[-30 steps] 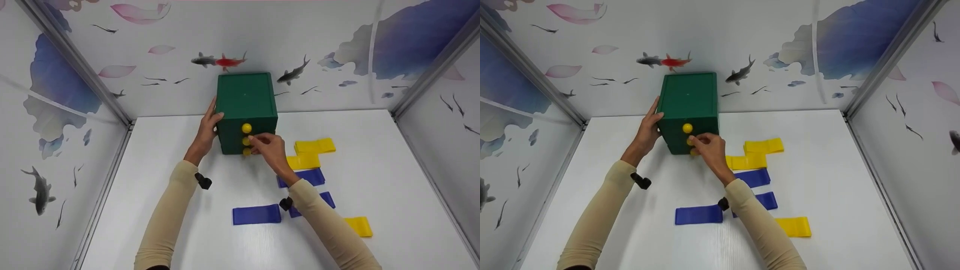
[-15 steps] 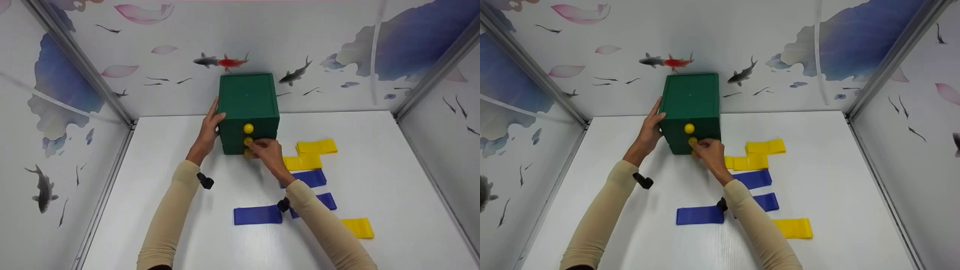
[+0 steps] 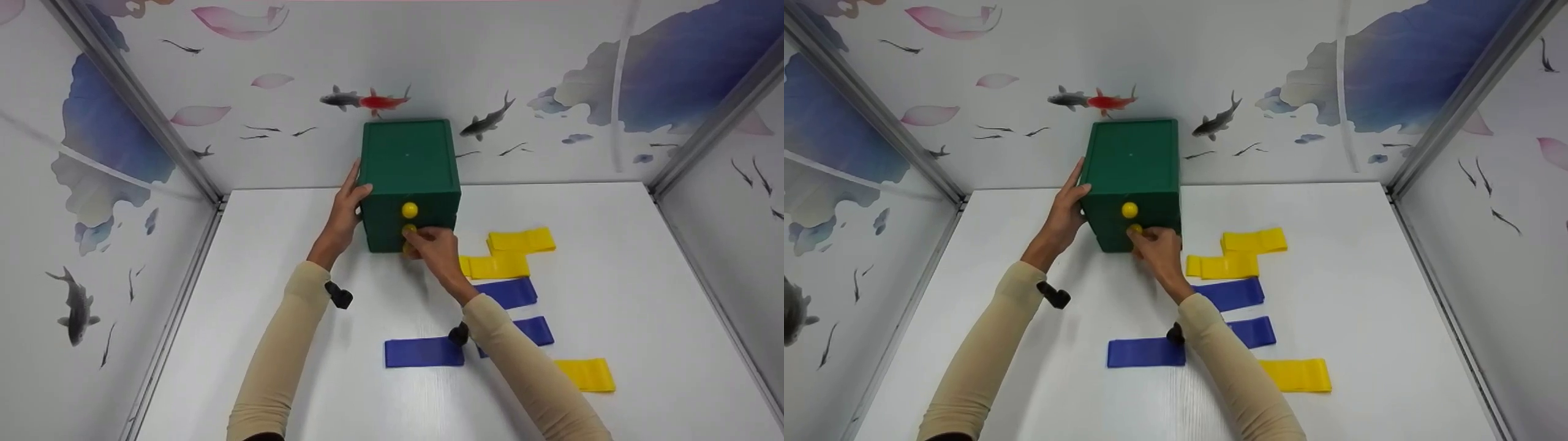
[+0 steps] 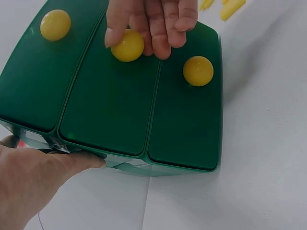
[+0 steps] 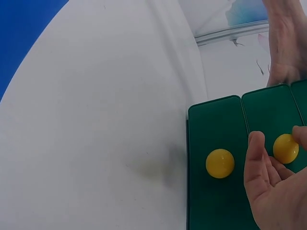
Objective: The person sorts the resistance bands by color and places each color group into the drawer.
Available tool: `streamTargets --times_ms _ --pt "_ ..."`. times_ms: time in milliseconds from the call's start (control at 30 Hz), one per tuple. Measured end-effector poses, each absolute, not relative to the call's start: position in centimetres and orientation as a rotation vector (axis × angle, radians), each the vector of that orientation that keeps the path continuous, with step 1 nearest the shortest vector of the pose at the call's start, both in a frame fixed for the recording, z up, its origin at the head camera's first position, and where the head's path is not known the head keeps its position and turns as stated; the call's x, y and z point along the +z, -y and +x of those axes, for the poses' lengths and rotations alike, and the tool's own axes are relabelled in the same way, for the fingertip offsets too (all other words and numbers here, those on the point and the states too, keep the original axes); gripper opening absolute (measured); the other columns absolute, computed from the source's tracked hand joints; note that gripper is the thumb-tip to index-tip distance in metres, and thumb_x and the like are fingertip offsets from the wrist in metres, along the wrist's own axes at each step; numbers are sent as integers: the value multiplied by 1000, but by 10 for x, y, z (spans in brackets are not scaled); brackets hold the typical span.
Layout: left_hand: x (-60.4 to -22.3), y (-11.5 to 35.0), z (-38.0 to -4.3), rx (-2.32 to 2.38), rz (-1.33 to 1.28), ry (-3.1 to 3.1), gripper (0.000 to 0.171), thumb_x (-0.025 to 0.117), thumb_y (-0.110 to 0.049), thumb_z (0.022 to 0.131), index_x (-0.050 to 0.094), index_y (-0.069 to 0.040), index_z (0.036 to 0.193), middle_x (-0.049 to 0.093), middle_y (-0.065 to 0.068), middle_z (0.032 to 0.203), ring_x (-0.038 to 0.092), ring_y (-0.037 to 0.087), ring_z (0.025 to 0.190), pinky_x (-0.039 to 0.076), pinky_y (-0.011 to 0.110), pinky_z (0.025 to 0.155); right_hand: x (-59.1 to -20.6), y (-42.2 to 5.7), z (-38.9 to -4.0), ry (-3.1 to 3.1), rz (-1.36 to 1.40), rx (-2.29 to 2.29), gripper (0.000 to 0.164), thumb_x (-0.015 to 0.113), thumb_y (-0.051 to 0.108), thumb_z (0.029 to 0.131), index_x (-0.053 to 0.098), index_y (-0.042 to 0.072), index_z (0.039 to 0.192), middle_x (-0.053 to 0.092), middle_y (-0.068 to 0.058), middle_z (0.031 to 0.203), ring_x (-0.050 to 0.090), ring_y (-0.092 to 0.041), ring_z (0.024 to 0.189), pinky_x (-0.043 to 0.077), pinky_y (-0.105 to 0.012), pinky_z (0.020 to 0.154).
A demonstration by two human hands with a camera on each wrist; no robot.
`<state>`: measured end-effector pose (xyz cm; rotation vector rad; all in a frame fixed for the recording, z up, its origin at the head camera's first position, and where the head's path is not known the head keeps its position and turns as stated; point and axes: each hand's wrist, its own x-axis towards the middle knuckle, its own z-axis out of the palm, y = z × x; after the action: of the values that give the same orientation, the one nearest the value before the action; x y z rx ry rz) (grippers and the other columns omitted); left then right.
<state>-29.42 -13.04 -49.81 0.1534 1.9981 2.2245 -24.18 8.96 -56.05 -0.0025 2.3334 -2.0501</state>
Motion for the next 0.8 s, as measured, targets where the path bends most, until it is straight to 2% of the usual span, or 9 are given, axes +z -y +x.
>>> streamTargets --times_ms 133,300,800 --pt "-499 130 -294 2209 144 -2021 80 59 -50 107 20 -44 177 13 2 185 13 37 170 14 73 130 -562 -88 -241 -2333 -4 -2075 26 77 31 106 80 5 107 77 -14 95 74 -30 85 67 -36 84" --pt "-499 130 -294 2218 152 -2014 80 59 -49 108 20 -44 177 12 1 185 13 36 169 17 72 130 -565 -89 -236 -2329 -5 -2077 27 78 32 106 81 6 108 79 -13 98 75 -30 86 67 -36 83" --pt "-498 130 -294 2211 161 -2015 78 59 -49 108 21 -46 176 14 -2 185 18 34 168 19 71 130 -561 -97 -195 -2305 35 -2000 33 81 38 103 83 7 111 80 -10 96 79 -28 85 67 -36 79"
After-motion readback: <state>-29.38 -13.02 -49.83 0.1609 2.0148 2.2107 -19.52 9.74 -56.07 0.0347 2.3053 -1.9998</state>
